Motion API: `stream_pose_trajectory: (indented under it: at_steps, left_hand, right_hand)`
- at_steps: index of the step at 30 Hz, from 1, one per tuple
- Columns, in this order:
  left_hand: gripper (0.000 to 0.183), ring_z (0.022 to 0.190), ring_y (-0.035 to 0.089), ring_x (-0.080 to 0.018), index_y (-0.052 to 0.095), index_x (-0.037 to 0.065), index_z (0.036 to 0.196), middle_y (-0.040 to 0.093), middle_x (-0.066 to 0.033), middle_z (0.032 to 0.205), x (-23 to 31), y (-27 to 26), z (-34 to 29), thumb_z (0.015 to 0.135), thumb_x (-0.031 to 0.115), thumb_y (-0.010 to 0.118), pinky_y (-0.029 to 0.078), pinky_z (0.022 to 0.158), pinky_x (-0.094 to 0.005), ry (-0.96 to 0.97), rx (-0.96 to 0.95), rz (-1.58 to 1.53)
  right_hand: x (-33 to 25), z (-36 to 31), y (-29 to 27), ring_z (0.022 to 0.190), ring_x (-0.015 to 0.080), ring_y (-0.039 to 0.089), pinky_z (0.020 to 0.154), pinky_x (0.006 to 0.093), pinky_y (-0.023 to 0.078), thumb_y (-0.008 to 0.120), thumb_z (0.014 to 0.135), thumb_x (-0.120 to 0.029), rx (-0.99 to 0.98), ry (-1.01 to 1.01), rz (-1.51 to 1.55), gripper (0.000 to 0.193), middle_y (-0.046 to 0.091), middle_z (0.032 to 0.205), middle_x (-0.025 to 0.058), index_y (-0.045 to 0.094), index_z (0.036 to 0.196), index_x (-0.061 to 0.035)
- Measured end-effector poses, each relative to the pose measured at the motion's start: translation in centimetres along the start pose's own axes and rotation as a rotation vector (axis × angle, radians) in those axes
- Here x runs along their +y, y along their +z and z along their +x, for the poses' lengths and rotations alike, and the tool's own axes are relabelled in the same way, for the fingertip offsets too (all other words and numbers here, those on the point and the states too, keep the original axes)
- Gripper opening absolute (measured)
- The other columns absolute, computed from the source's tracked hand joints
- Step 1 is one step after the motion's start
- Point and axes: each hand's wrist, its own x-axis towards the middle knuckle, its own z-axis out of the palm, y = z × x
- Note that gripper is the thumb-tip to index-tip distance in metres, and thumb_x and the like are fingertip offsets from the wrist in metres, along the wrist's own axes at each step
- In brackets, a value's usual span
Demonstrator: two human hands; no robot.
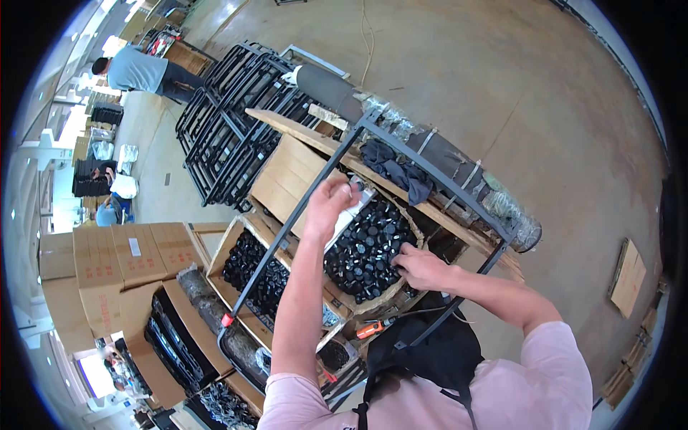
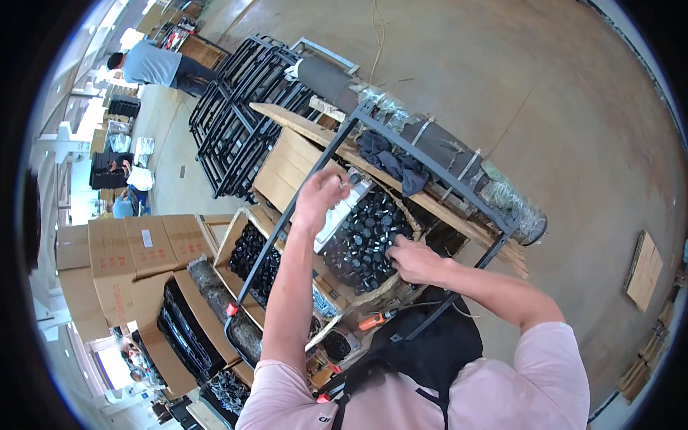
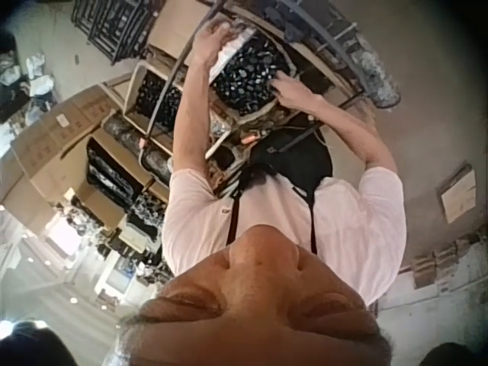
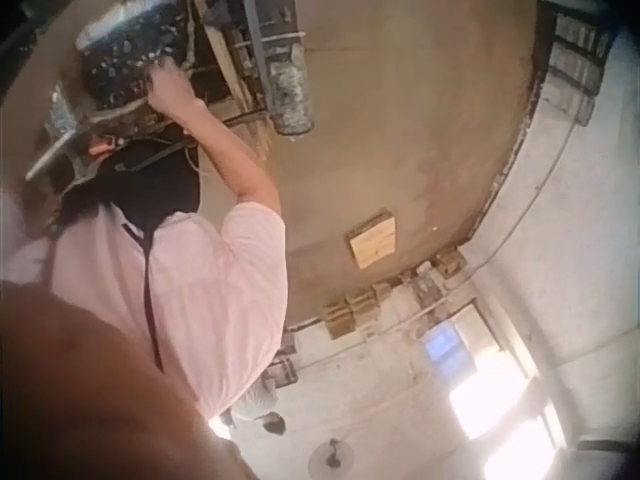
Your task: Assembling a plastic casing by attaching internal components and securing them with screws.
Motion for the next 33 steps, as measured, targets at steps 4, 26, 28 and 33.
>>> stream_pose_trajectory:
  at_steps: [4,26,28,33]
  left_hand:
    - [0.044,0.108,0.069,-0.0177,0.052,-0.003,0.145,0.070,-0.0107,0.128,2.3,0.0,7.4,0.104,0.009,0.063,0.055,0.100,-0.0325,0.291,0.093,0.402]
    - [0.038,0.119,0.062,-0.0207,0.070,0.009,0.132,0.067,-0.0084,0.130,0.3,1.1,15.2,0.096,-0.001,0.063,0.049,0.102,-0.0322,0.700,0.000,0.613]
    - [0.037,0.118,0.062,-0.0208,0.070,0.010,0.132,0.067,-0.0085,0.129,0.2,1.4,15.3,0.096,0.002,0.064,0.049,0.102,-0.0324,0.619,0.010,0.552]
    - [0.026,0.111,0.063,-0.0218,0.075,0.011,0.125,0.069,-0.0088,0.114,0.1,1.4,16.0,0.099,0.012,0.068,0.050,0.099,-0.0340,0.782,0.116,0.732]
  right_hand:
    - [-0.6,-4.3,-3.4,0.107,0.0379,0.065,0.093,0.0463,0.053,0.068,0.094,-0.013,0.201,0.007,0.269,0.031,0.058,0.111,0.0185,0.064,0.123,-0.0010]
    - [-0.5,-13.4,-6.8,0.095,0.0268,0.067,0.082,0.0387,0.057,0.072,0.091,-0.006,0.544,0.238,0.330,0.030,0.060,0.115,0.0114,0.063,0.121,-0.0042]
    - [-0.5,-14.1,-7.0,0.094,0.0265,0.066,0.082,0.0380,0.057,0.071,0.091,-0.003,0.594,0.261,0.309,0.030,0.060,0.114,0.0111,0.064,0.120,-0.0042]
    - [0.3,-15.9,-7.0,0.091,0.0250,0.065,0.079,0.0362,0.056,0.071,0.090,0.001,0.689,0.300,0.217,0.030,0.060,0.115,0.0108,0.065,0.119,-0.0034]
